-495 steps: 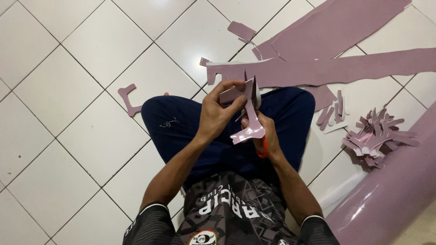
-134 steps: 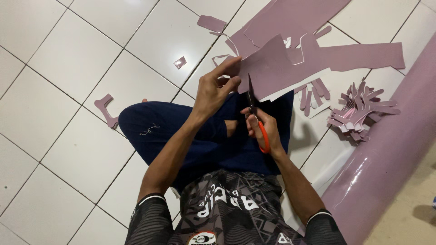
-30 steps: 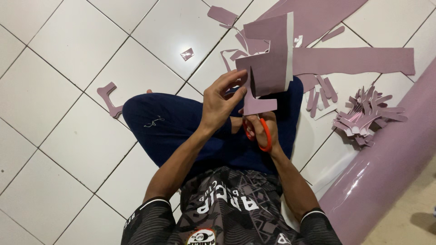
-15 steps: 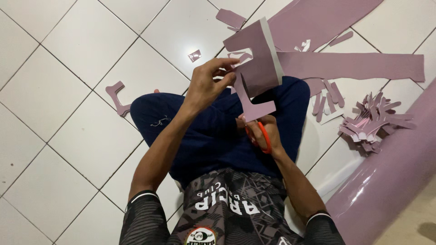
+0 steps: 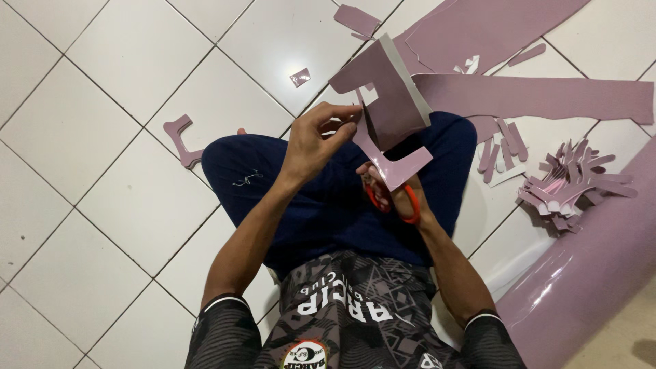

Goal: The person sits on the floor and cuts pre-printed pink foam letter shapes with scissors, trimming excess material from each letter and setting finished letters aside while working through a pile of cut pieces.

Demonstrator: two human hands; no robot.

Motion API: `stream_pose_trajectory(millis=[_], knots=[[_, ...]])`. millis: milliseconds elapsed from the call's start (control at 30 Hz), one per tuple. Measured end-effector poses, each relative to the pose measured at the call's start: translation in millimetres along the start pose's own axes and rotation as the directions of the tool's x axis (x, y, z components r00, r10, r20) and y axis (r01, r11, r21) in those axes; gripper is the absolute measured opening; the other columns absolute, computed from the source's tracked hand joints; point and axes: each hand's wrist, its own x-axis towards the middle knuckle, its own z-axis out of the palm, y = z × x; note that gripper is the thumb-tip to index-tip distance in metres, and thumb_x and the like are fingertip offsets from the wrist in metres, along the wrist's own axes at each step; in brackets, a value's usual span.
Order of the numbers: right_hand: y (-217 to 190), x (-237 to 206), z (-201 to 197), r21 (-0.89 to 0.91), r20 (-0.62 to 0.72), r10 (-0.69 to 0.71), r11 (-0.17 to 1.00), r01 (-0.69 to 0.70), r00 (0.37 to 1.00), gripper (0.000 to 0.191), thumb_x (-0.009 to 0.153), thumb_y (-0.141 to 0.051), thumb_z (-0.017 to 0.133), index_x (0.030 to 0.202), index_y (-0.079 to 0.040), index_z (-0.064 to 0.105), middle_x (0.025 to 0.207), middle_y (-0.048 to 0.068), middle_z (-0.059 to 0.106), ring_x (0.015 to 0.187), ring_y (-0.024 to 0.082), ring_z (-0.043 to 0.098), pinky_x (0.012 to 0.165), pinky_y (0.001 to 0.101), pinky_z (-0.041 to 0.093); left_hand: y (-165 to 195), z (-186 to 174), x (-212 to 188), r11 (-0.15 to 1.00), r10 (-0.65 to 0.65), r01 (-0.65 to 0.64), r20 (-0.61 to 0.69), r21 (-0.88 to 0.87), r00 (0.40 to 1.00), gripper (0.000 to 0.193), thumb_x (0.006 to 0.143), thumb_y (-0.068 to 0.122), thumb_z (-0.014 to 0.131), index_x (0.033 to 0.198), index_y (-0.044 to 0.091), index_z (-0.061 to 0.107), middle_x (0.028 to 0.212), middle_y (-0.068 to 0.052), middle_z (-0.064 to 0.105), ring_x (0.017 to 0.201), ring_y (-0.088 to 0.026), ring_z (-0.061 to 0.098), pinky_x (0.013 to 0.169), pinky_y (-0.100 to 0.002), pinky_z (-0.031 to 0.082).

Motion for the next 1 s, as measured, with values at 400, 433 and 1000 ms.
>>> stream_pose_trajectory(millis=[400, 433, 1000], knots=[[8, 10, 14, 0.088, 0.014, 0.078, 0.993, -0.079, 0.997, 0.038, 0.104, -0.028, 0.048, 0.104, 0.005, 0.066, 0.06, -0.001, 0.048, 0.044, 0.006, 0.043, 0.042, 0.0222, 0.038, -38, 33, -25, 0.894, -0.231, 0.112, -0.233, -0.434, 0.945, 0.034, 0.099, 0.002, 0.068, 0.133, -0.003, 0.064, 0.112, -0.01, 0.066, 0.101, -0.019, 0.069, 0.089, -0.032, 0.064], [10, 12, 16, 0.078, -0.013, 0.053, 0.996, -0.052, 0.998, 0.038, 0.104, -0.028, 0.049, 0.103, 0.006, 0.066, 0.059, 0.0, 0.047, 0.044, 0.007, 0.043, 0.041, 0.0227, 0.037, -41, 36, -25, 0.905, -0.191, 0.075, -0.243, -0.418, 0.951, 0.035, 0.1, 0.003, 0.067, 0.135, -0.002, 0.062, 0.122, -0.011, 0.064, 0.107, -0.02, 0.068, 0.092, -0.032, 0.063], [40, 19, 33, 0.11, -0.17, 0.036, 0.994, -0.018, 0.985, 0.036, 0.104, -0.028, 0.054, 0.088, 0.004, 0.063, 0.055, 0.001, 0.047, 0.038, 0.009, 0.041, 0.038, 0.0239, 0.034, -50, 49, -29, 0.91, -0.149, 0.031, -0.257, -0.414, 0.955, 0.041, 0.102, 0.004, 0.062, 0.142, -0.003, 0.057, 0.151, -0.016, 0.053, 0.13, -0.022, 0.061, 0.103, -0.032, 0.06]])
